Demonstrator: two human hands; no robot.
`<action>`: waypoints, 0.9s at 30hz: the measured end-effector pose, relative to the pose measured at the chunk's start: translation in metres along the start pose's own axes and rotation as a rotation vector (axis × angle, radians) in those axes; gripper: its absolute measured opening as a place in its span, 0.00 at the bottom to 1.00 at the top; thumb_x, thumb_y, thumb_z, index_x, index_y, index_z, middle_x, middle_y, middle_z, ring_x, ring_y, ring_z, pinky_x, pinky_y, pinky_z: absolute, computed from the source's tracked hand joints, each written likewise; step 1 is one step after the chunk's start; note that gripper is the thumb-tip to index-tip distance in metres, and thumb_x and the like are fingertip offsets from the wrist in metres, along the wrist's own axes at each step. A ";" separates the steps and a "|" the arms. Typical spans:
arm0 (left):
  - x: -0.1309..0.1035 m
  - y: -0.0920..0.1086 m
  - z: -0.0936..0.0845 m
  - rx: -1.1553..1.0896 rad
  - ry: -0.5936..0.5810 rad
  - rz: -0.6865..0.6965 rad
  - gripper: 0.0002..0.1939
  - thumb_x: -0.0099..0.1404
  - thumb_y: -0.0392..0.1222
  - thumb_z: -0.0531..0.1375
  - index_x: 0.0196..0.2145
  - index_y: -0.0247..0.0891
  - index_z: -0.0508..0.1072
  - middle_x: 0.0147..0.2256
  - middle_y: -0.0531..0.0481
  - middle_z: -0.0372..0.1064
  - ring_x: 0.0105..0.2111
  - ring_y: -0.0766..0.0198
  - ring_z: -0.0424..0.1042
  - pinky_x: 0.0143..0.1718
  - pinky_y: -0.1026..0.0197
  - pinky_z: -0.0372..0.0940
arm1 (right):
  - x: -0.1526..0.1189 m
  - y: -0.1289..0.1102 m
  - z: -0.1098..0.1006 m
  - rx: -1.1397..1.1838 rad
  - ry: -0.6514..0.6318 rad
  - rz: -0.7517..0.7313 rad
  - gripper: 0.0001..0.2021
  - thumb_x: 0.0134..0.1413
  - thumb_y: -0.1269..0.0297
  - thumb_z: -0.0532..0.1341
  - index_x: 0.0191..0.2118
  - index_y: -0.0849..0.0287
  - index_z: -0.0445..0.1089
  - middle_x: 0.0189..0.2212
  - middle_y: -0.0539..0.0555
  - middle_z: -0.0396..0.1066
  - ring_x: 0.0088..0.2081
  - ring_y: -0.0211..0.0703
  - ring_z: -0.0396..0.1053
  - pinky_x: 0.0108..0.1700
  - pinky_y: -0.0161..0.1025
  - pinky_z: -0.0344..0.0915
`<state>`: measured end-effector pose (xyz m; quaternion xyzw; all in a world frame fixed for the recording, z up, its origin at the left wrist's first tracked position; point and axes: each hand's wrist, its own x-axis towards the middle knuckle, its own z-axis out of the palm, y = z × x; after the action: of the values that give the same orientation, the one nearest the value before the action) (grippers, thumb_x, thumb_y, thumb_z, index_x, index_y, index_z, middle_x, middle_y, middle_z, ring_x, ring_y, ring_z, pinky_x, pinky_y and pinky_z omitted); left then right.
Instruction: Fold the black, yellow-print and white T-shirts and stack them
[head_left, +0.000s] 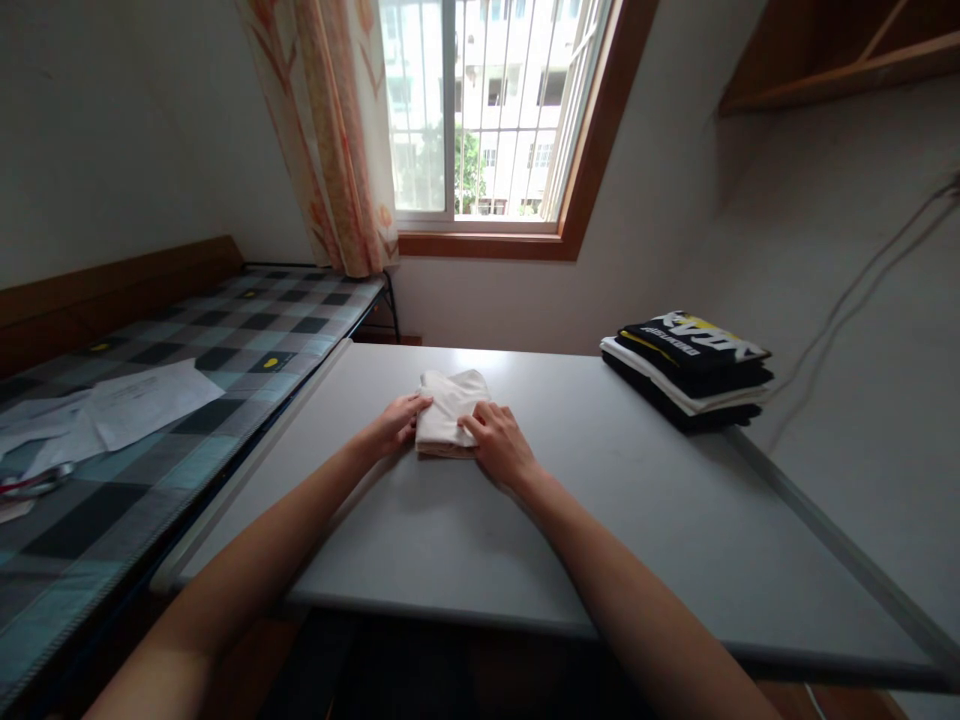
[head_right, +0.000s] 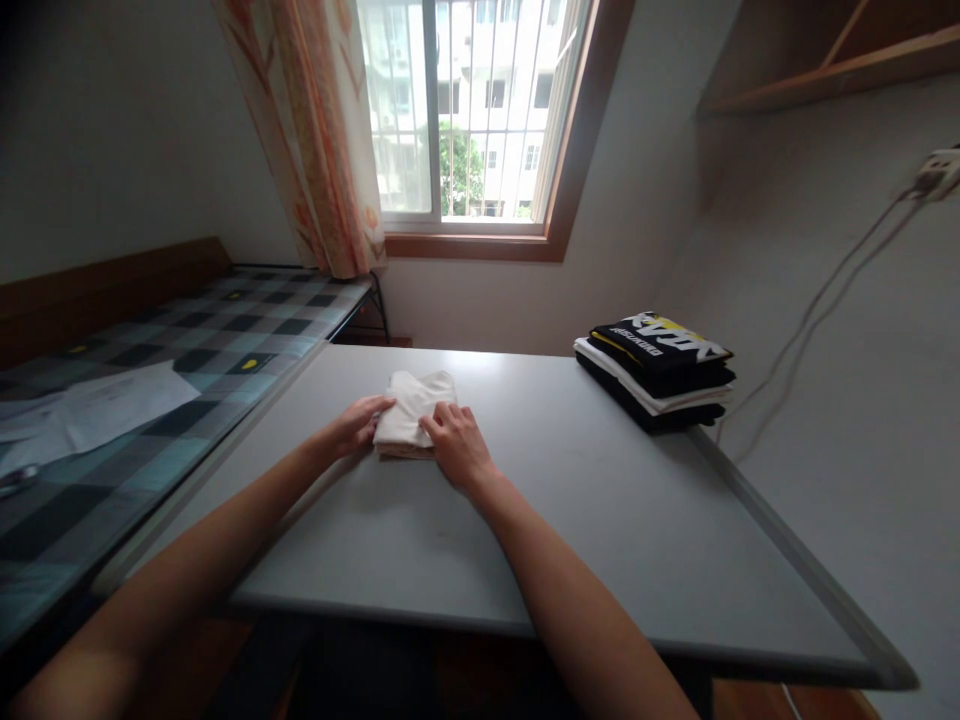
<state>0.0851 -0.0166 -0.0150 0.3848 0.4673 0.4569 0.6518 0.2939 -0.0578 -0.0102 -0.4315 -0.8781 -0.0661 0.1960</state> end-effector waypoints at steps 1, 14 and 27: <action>0.000 0.000 0.000 0.007 0.013 0.022 0.13 0.56 0.39 0.68 0.38 0.31 0.76 0.34 0.43 0.77 0.30 0.61 0.76 0.31 0.64 0.70 | 0.000 0.000 0.000 0.008 -0.016 -0.008 0.13 0.58 0.73 0.56 0.46 0.57 0.73 0.41 0.58 0.68 0.45 0.49 0.62 0.48 0.43 0.56; 0.010 0.065 -0.010 0.620 0.209 0.413 0.38 0.50 0.34 0.66 0.60 0.36 0.63 0.43 0.44 0.71 0.39 0.58 0.72 0.43 0.59 0.66 | -0.002 0.028 -0.007 0.312 0.219 0.053 0.12 0.61 0.64 0.57 0.48 0.58 0.72 0.40 0.57 0.69 0.42 0.45 0.67 0.49 0.44 0.61; 0.018 0.035 0.071 1.581 -0.249 0.967 0.21 0.67 0.33 0.51 0.56 0.39 0.69 0.47 0.37 0.69 0.47 0.47 0.66 0.50 0.49 0.54 | -0.010 0.068 -0.009 0.145 0.377 0.354 0.23 0.55 0.64 0.60 0.57 0.58 0.67 0.48 0.62 0.62 0.48 0.53 0.62 0.51 0.50 0.61</action>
<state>0.1480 0.0052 0.0317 0.9153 0.3583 0.1835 -0.0147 0.3552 -0.0262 -0.0094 -0.5433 -0.7394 -0.0470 0.3949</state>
